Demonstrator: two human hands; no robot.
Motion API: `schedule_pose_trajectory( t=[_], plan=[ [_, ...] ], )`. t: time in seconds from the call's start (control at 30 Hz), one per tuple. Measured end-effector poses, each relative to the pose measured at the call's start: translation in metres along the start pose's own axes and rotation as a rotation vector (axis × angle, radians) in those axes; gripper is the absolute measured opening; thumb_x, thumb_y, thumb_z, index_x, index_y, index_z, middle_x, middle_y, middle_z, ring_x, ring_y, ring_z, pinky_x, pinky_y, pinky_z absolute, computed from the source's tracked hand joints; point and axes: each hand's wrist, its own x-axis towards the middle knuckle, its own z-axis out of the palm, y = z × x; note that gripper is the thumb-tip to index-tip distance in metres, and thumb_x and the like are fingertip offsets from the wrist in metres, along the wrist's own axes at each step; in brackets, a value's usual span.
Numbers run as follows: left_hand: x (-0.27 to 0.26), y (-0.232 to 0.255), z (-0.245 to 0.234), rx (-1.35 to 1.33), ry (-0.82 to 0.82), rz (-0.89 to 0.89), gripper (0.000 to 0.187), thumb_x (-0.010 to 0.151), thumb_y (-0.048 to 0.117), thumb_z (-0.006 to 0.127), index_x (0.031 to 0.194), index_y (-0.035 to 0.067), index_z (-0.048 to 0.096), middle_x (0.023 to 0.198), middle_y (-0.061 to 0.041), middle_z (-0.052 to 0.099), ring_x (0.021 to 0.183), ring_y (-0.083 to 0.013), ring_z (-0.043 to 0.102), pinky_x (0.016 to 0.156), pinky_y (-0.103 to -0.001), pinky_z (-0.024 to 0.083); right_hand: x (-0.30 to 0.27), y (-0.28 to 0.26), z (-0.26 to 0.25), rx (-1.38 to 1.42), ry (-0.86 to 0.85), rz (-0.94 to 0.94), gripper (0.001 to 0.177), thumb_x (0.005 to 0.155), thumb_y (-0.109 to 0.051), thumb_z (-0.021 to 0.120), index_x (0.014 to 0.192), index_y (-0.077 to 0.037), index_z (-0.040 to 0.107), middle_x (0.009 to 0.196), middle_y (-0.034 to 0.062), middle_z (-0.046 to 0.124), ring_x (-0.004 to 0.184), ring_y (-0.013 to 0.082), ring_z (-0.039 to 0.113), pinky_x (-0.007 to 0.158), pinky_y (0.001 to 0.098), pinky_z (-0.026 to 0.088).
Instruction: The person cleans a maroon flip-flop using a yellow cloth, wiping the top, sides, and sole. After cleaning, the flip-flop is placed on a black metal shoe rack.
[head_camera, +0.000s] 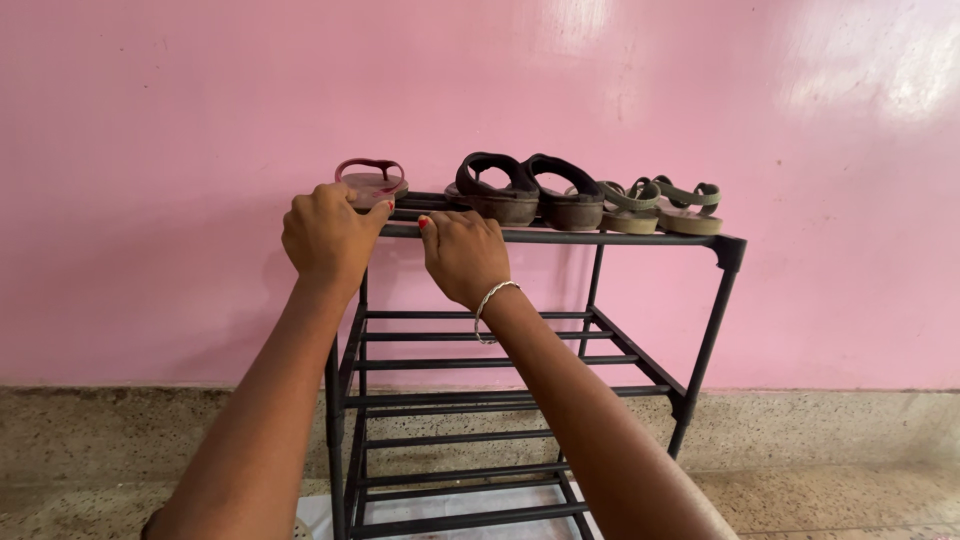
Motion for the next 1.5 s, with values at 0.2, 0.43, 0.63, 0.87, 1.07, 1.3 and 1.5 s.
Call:
schedule_pose_trajectory(
  t=[0.2, 0.43, 0.63, 0.87, 1.07, 1.3, 1.5],
  plan=[
    [-0.001, -0.003, 0.005, -0.04, 0.074, 0.019, 0.043, 0.072, 0.038, 0.094, 0.092, 0.004, 0.079, 0.078, -0.017, 0.074, 0.073, -0.0351, 0.074, 0.065, -0.044, 0.06, -0.001, -0.001, 0.001, 0.011, 0.013, 0.008, 0.04, 0.106, -0.033, 0.038, 0.101, -0.01, 0.07, 0.103, 0.0073, 0.075, 0.103, 0.0301, 0.065, 0.092, 0.048, 0.045],
    [-0.005, -0.001, 0.002, -0.021, 0.13, 0.038, 0.047, 0.07, 0.044, 0.093, 0.093, 0.006, 0.08, 0.078, -0.017, 0.075, 0.072, -0.0359, 0.074, 0.062, -0.045, 0.059, -0.006, -0.001, 0.004, 0.029, 0.05, -0.007, 0.042, 0.106, -0.035, 0.041, 0.124, -0.009, 0.068, 0.132, 0.008, 0.067, 0.124, 0.0291, 0.057, 0.105, 0.0467, 0.039],
    [-0.018, 0.0, -0.012, 0.062, -0.074, -0.049, 0.056, 0.093, 0.057, 0.076, 0.104, 0.002, 0.074, 0.077, -0.018, 0.072, 0.076, -0.0372, 0.073, 0.067, -0.047, 0.059, -0.015, -0.005, 0.0, -0.041, -0.005, -0.026, 0.05, 0.104, -0.038, 0.045, 0.145, -0.011, 0.054, 0.153, 0.007, 0.052, 0.133, 0.0267, 0.05, 0.113, 0.0452, 0.034],
    [-0.034, -0.01, -0.02, 0.141, 0.054, 0.162, 0.046, 0.103, 0.029, 0.06, 0.145, 0.01, 0.055, 0.115, -0.022, 0.071, 0.093, -0.0393, 0.072, 0.069, -0.049, 0.059, -0.034, -0.019, -0.008, -0.136, -0.08, -0.017, 0.062, 0.103, -0.04, 0.046, 0.158, -0.013, 0.034, 0.162, 0.0068, 0.037, 0.146, 0.0329, 0.035, 0.122, 0.051, 0.022],
    [-0.075, -0.02, -0.033, 0.241, -0.046, 0.221, 0.072, 0.103, 0.025, 0.058, 0.166, 0.02, 0.023, 0.142, -0.03, 0.055, 0.12, -0.045, 0.062, 0.087, -0.052, 0.056, -0.051, -0.028, -0.017, -0.106, -0.22, -0.003, 0.066, 0.103, -0.043, 0.041, 0.161, -0.015, 0.025, 0.17, 0.0072, 0.019, 0.155, 0.0366, 0.014, 0.121, 0.053, 0.021],
    [-0.143, -0.036, -0.043, 0.347, -0.189, 0.197, 0.072, 0.1, 0.038, 0.05, 0.164, 0.028, 0.017, 0.161, -0.023, 0.033, 0.146, -0.0452, 0.029, 0.113, -0.066, 0.025, -0.101, -0.059, -0.015, -0.043, -0.399, 0.126, 0.067, 0.105, -0.047, 0.03, 0.162, -0.015, 0.019, 0.171, 0.0058, 0.012, 0.158, 0.0322, 0.006, 0.124, 0.0546, 0.015],
    [-0.213, -0.057, -0.042, 0.325, -0.182, 0.217, 0.064, 0.104, 0.04, 0.046, 0.162, 0.024, 0.025, 0.163, -0.018, 0.033, 0.153, -0.0379, 0.026, 0.117, -0.066, 0.018, -0.145, -0.072, -0.007, -0.037, -0.467, 0.199, 0.064, 0.104, -0.05, 0.027, 0.163, -0.025, 0.018, 0.171, 0.0042, 0.01, 0.157, 0.0332, 0.001, 0.125, 0.0565, 0.01]
  ],
)
